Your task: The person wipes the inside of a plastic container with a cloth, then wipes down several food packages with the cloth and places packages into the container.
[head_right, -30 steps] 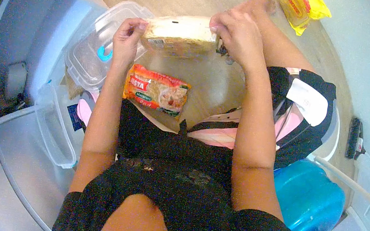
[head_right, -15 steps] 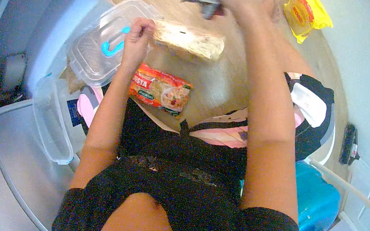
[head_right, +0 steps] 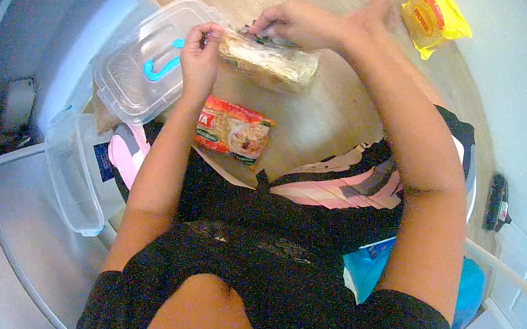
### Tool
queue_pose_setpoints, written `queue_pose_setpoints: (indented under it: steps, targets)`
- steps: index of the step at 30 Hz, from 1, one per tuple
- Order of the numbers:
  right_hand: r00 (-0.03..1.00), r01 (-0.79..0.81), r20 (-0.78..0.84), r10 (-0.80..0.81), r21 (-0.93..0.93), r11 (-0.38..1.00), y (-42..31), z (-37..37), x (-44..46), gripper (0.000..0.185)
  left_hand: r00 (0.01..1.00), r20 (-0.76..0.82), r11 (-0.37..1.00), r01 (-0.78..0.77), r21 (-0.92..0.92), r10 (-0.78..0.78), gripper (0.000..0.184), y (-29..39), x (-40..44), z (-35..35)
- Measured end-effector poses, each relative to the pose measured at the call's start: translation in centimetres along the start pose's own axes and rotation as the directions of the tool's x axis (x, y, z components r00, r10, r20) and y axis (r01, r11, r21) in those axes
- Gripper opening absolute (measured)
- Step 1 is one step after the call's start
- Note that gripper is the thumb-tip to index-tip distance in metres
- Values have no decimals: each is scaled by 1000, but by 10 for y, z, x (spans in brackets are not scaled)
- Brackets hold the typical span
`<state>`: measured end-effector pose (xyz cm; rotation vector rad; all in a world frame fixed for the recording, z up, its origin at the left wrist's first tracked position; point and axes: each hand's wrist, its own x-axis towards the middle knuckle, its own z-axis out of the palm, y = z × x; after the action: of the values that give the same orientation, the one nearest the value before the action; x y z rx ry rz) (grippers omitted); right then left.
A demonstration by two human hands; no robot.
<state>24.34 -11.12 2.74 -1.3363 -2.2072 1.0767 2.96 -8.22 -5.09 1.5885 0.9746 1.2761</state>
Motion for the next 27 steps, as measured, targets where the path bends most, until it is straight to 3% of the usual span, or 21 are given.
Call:
queue_pose_setpoints:
  steps: [4, 5, 7, 10, 13, 14, 16, 18, 19, 20, 21, 27]
  targets:
    - [999, 49, 6, -49, -43, 998, -22, -11, -40, 30, 999, -32, 995, 45, 84, -42, 13, 8, -1, 3]
    - [996, -67, 32, 81, -313, 947, -33, -15, -49, 29, 998, -34, 995, 46, 83, -44, 13, 9, -1, 5]
    - [978, -158, 23, 207, -561, 812, -46, -17, -62, 28, 999, -34, 1000, -4, 10, 4, 13, 11, 0, 8]
    - [989, -70, 61, 135, -614, 787, -49, -16, -80, 27, 1000, -7, 999, 26, 25, -26, 11, 17, -2, 12]
    - [998, 45, 6, -63, -769, 637, -48, -10, -96, 26, 999, -1, 998, 48, 38, -48, 12, 20, -1, 13]
    - [995, -95, -67, 69, -789, 607, -50, -8, -99, 26, 999, -3, 998, 49, 39, -49, 12, 20, 1, 12]
    - [971, -227, -140, 195, -799, 557, -55, -16, -100, 27, 998, 42, 997, 46, 55, -48, 13, 23, 5, 8]
    - [946, -321, -136, 296, -531, 784, -62, -36, -99, 30, 997, 56, 996, 57, 71, -61, 13, 26, 6, 6]
    - [947, -318, -132, 294, -535, 783, -63, -34, -99, 30, 995, 69, 994, 65, 89, -71, 13, 27, 6, 5]
    - [935, -284, -340, 104, -536, 795, -66, -27, -99, 30, 995, 65, 994, 65, 88, -71, 13, 27, 6, 5]
    - [846, -251, -526, -90, -541, 803, -67, -21, -97, 29, 995, 72, 995, 66, 74, -72, 12, 24, 7, 6]
    - [869, -198, -474, -142, -597, 778, -52, 26, -59, 35, 978, 125, 986, 164, 19, -165, 9, 26, 9, 5]
